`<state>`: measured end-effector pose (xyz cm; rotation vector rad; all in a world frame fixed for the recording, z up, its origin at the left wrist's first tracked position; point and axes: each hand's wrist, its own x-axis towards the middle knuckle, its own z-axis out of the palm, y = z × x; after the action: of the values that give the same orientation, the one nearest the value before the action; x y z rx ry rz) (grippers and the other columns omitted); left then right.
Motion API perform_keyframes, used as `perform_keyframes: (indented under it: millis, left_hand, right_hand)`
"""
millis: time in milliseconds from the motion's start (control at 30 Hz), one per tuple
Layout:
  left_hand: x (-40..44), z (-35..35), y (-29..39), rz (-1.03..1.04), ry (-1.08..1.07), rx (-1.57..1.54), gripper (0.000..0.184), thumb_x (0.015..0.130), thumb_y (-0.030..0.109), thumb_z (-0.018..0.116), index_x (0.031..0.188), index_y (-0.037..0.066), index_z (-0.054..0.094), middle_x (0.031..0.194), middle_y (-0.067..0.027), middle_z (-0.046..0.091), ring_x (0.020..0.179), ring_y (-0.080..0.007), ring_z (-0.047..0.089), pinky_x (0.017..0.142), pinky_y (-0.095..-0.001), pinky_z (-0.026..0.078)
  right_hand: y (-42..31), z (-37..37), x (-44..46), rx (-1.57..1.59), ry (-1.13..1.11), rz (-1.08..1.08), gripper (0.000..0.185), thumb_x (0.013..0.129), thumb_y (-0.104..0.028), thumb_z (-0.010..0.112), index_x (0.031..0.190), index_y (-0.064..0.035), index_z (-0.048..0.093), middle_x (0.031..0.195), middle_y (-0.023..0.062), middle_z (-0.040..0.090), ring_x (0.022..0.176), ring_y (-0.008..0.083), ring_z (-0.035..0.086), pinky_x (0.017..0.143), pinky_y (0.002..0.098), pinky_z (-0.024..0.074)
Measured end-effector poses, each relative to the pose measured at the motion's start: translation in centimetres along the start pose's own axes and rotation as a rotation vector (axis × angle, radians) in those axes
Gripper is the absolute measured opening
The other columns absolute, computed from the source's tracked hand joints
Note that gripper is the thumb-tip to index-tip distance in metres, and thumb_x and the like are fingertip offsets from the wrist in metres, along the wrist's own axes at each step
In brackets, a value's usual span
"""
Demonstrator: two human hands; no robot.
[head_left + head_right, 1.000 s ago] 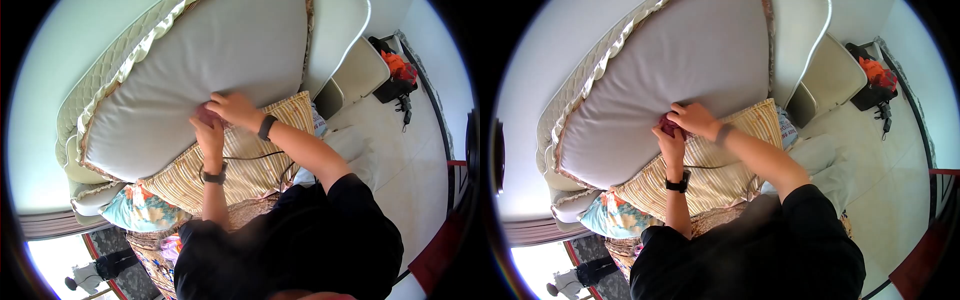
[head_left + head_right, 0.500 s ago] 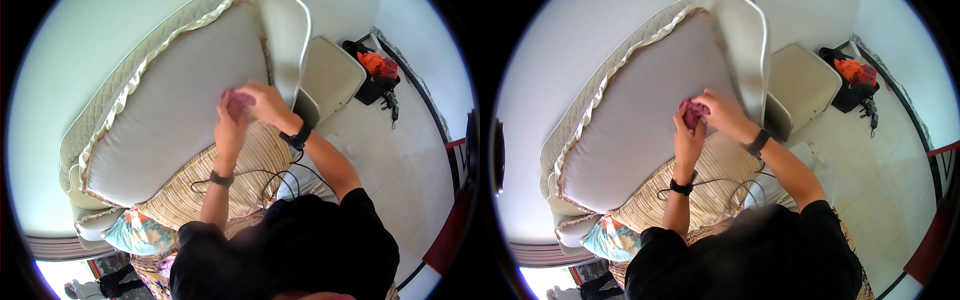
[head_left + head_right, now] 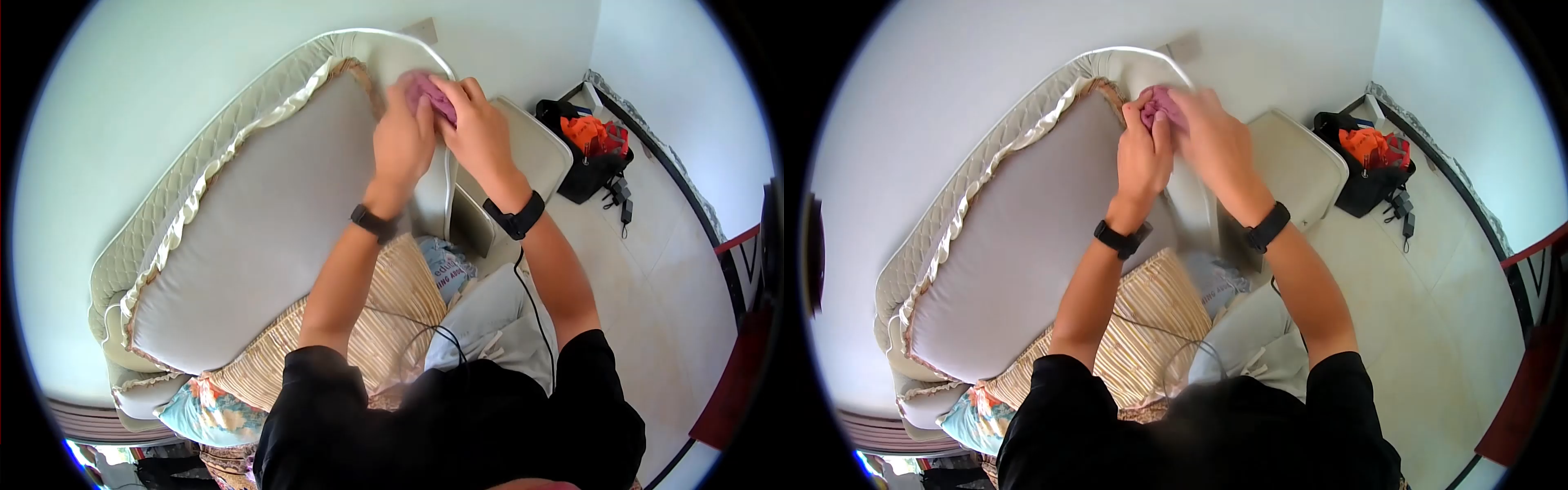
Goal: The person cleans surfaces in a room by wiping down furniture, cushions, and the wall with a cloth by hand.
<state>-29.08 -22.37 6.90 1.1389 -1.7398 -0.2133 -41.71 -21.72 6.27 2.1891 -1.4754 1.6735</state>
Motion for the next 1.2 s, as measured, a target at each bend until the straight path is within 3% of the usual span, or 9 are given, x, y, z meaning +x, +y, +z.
perform_keyframes:
  millis: [167, 267, 433, 567, 733, 833, 900, 1067, 1200]
  left_hand:
    - [3.1, 0.3, 0.2, 0.1, 0.08, 0.039, 0.039, 0.102, 0.033, 0.043, 0.129, 0.005, 0.047, 0.103, -0.0216, 0.068, 0.092, -0.0409, 0.066, 0.077, -0.0473, 0.052]
    - [6.4, 0.8, -0.2, 0.008, 0.054, 0.079, 0.04, 0.101, 0.039, 0.043, 0.122, 0.006, 0.051, 0.094, -0.0211, 0.069, 0.086, -0.0425, 0.066, 0.074, -0.0498, 0.051]
    - [5.5, 1.3, 0.1, 0.031, 0.11, 0.077, 0.041, 0.099, 0.042, 0.047, 0.115, 0.005, 0.054, 0.089, -0.0211, 0.07, 0.082, -0.0432, 0.066, 0.072, -0.0492, 0.052]
    - [2.8, 2.2, 0.0, 0.096, 0.147, -0.004, 0.036, 0.095, 0.037, 0.057, 0.115, 0.006, 0.055, 0.091, -0.0205, 0.07, 0.085, -0.0408, 0.067, 0.072, -0.0462, 0.053]
    - [-2.4, 3.9, -1.5, 0.172, 0.187, 0.074, 0.043, 0.09, 0.028, 0.071, 0.122, 0.004, 0.054, 0.104, -0.0178, 0.068, 0.089, -0.035, 0.069, 0.077, -0.0398, 0.054]
    - [-7.7, 6.4, -2.8, 0.059, 0.158, 0.085, 0.037, 0.096, 0.021, 0.063, 0.125, 0.001, 0.052, 0.114, -0.0212, 0.062, 0.102, -0.0296, 0.064, 0.088, -0.0367, 0.05]
    - [-11.4, 8.1, -3.3, -0.063, 0.012, 0.132, 0.038, 0.097, 0.02, 0.061, 0.128, 0.001, 0.049, 0.112, -0.0226, 0.063, 0.098, -0.0282, 0.065, 0.086, -0.0374, 0.051]
    - [-15.8, 15.7, -6.1, -0.82, -0.591, -0.035, 0.046, 0.098, 0.015, 0.055, 0.139, 0.001, 0.041, 0.111, -0.0253, 0.065, 0.096, -0.0317, 0.067, 0.083, -0.039, 0.053]
    - [-18.2, 24.7, -12.0, -0.602, -0.619, 0.045, 0.056, 0.095, 0.016, 0.061, 0.144, 0.006, 0.037, 0.115, -0.0278, 0.062, 0.098, -0.0452, 0.064, 0.079, -0.0456, 0.054]
  right_hand:
    - [0.1, 1.6, 2.6, -0.098, 0.076, -0.029, 0.027, 0.087, -0.015, 0.064, 0.114, -0.0135, 0.06, 0.096, 0.0105, 0.061, 0.075, 0.0354, 0.065, 0.063, 0.0443, 0.0521]
    - [1.4, 2.0, 5.6, -0.218, 0.06, -0.065, 0.02, 0.089, -0.015, 0.062, 0.108, -0.0108, 0.058, 0.091, 0.012, 0.063, 0.072, 0.0378, 0.064, 0.062, 0.0459, 0.0518]
    - [1.9, 1.7, 4.7, -0.009, 0.12, -0.081, 0.02, 0.087, -0.014, 0.063, 0.106, -0.0103, 0.059, 0.088, 0.0122, 0.062, 0.074, 0.0382, 0.063, 0.063, 0.0448, 0.0519]
    - [3.3, 2.1, 1.7, 0.051, 0.196, -0.062, 0.024, 0.089, -0.025, 0.064, 0.112, -0.0183, 0.064, 0.09, 0.0129, 0.064, 0.07, 0.0374, 0.064, 0.058, 0.0442, 0.0523]
    - [4.8, 2.0, -3.3, 0.114, 0.191, -0.065, 0.032, 0.084, -0.017, 0.068, 0.116, -0.0192, 0.063, 0.083, 0.009, 0.059, 0.066, 0.0343, 0.062, 0.056, 0.043, 0.0504]
    - [6.0, 1.2, -7.9, 0.21, 0.034, 0.067, 0.034, 0.083, -0.017, 0.069, 0.117, -0.0172, 0.063, 0.085, 0.0088, 0.06, 0.072, 0.0334, 0.064, 0.059, 0.0415, 0.0516]
    - [7.8, 1.5, -11.7, 0.346, -0.068, 0.259, 0.036, 0.082, -0.015, 0.069, 0.117, -0.0162, 0.063, 0.089, 0.0092, 0.062, 0.077, 0.0336, 0.065, 0.063, 0.0406, 0.0525]
    - [18.5, 2.3, -19.1, 0.37, -0.298, 0.472, 0.044, 0.076, 0.0, 0.066, 0.119, -0.008, 0.062, 0.098, 0.0139, 0.064, 0.085, 0.0336, 0.066, 0.069, 0.0344, 0.0541]
    - [27.3, 4.7, -22.5, 0.351, -0.384, 0.641, 0.046, 0.075, -0.001, 0.067, 0.12, -0.0095, 0.062, 0.095, 0.0117, 0.062, 0.08, 0.0329, 0.064, 0.066, 0.0355, 0.0531]
